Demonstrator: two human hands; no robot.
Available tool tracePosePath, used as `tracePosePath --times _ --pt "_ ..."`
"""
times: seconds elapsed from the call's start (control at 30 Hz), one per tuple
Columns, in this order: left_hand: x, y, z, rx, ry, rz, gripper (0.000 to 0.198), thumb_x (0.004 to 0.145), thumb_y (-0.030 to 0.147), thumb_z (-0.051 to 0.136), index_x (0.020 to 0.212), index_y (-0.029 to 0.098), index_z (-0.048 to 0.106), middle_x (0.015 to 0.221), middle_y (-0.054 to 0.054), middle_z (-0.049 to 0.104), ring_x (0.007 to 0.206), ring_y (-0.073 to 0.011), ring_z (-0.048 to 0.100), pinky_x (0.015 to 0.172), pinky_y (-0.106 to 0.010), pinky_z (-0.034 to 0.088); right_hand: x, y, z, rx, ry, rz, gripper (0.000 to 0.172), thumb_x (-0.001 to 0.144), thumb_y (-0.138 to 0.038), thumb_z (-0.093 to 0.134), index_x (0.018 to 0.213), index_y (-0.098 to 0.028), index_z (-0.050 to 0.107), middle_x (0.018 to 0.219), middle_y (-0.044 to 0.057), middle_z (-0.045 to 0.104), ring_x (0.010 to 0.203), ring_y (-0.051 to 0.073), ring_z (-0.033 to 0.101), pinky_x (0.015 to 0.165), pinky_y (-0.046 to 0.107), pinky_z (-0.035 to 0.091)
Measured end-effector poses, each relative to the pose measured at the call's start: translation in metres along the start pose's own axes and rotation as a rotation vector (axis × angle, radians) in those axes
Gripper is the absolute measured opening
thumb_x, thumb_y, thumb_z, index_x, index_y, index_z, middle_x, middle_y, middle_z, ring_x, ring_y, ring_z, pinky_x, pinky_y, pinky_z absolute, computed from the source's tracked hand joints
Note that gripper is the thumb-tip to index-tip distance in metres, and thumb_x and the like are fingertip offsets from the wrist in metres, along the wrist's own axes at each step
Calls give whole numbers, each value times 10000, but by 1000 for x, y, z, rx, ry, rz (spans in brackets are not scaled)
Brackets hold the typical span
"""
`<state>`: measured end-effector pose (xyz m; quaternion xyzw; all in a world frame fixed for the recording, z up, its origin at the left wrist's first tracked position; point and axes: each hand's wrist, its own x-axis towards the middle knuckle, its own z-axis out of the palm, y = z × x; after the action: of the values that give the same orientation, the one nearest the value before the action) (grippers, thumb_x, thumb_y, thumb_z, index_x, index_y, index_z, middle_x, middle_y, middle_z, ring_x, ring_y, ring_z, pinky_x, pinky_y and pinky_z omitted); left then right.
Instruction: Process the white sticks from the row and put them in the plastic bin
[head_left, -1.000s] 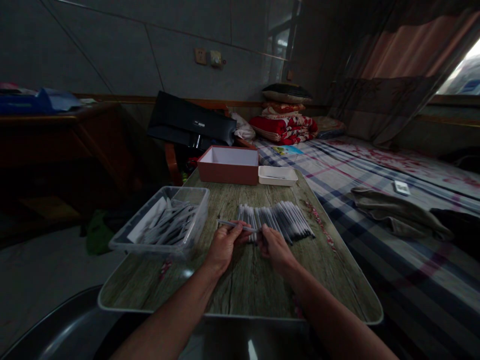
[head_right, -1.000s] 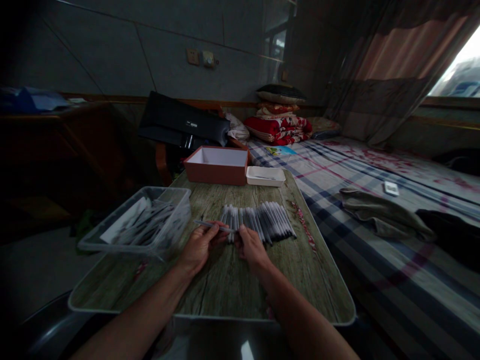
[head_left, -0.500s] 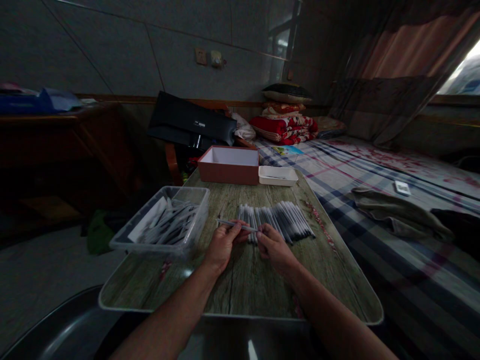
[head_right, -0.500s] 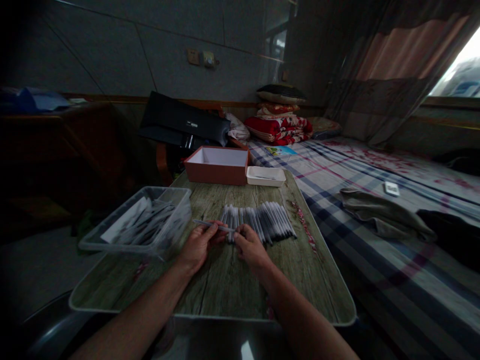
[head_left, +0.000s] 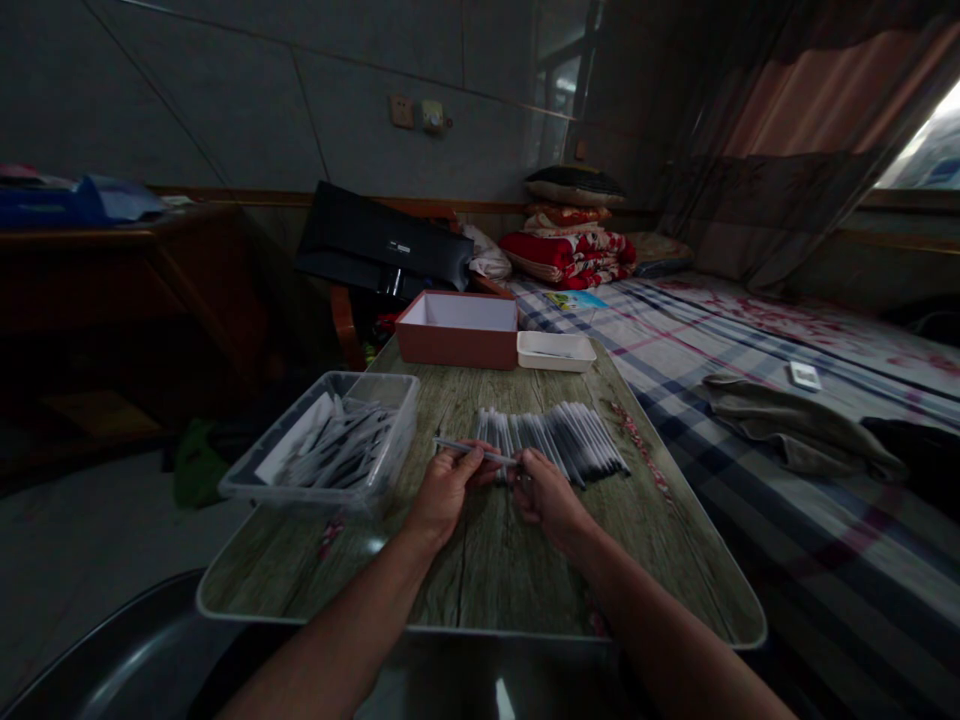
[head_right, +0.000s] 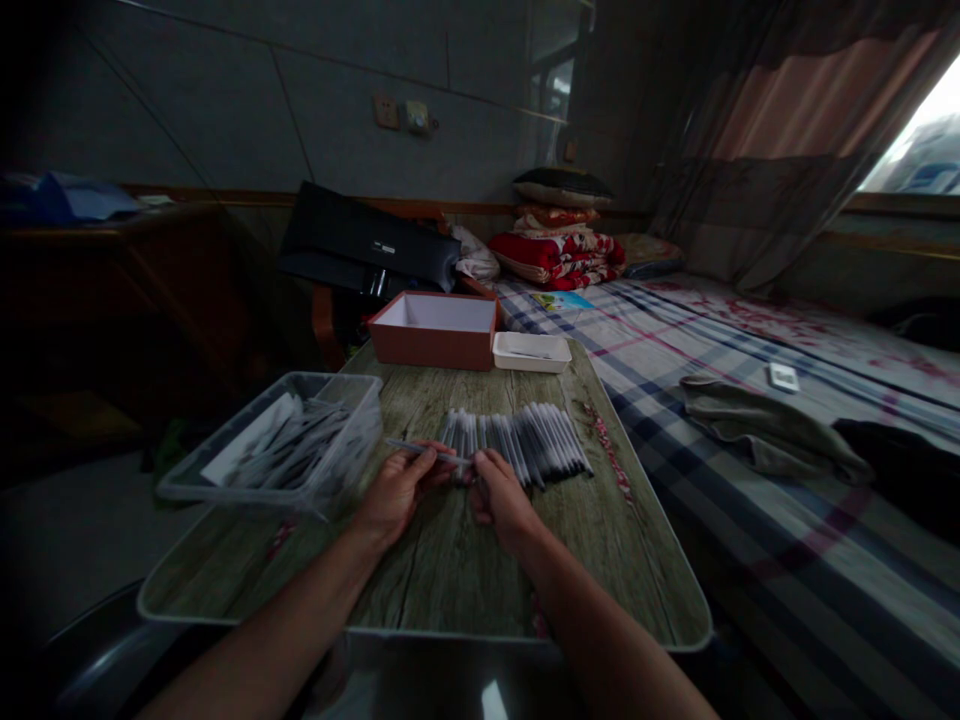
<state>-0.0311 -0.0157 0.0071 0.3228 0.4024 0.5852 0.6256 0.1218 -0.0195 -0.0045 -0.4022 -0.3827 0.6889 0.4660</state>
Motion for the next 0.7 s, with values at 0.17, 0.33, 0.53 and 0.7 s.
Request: tracePosePath --times 0.17,0.33,0.53,0.7 --pt "0 0 0 -7 1 -4 331 644 374 822 824 130 689 814 -45 747 716 -145 700 675 -238 573 1 3 -2 -81 -3 -14 428 735 -571 653 724 -191 456 514 -86 380 392 40 282 344 154 184" --pt "0 1 0 -9 -4 0 337 640 372 826 823 126 685 805 -44 744 710 -142 698 657 -225 568 -1 -2 1 51 -32 -2 456 698 -574 676 889 -224 455 676 -67 517 399 45 339 317 144 161" --pt "2 -2 -3 -11 19 1 351 644 379 820 839 122 681 823 -51 742 712 -147 698 657 -229 565 2 2 -1 -59 17 20 424 725 -555 663 713 -187 451 516 -87 405 372 30 286 330 150 171" --pt "5 -1 -7 -87 93 23 346 633 375 816 836 137 666 814 -40 727 718 -149 686 630 -233 550 0 -4 -5 188 -35 26 289 638 -262 669 793 -222 429 613 -85 496 385 52 348 320 152 180"
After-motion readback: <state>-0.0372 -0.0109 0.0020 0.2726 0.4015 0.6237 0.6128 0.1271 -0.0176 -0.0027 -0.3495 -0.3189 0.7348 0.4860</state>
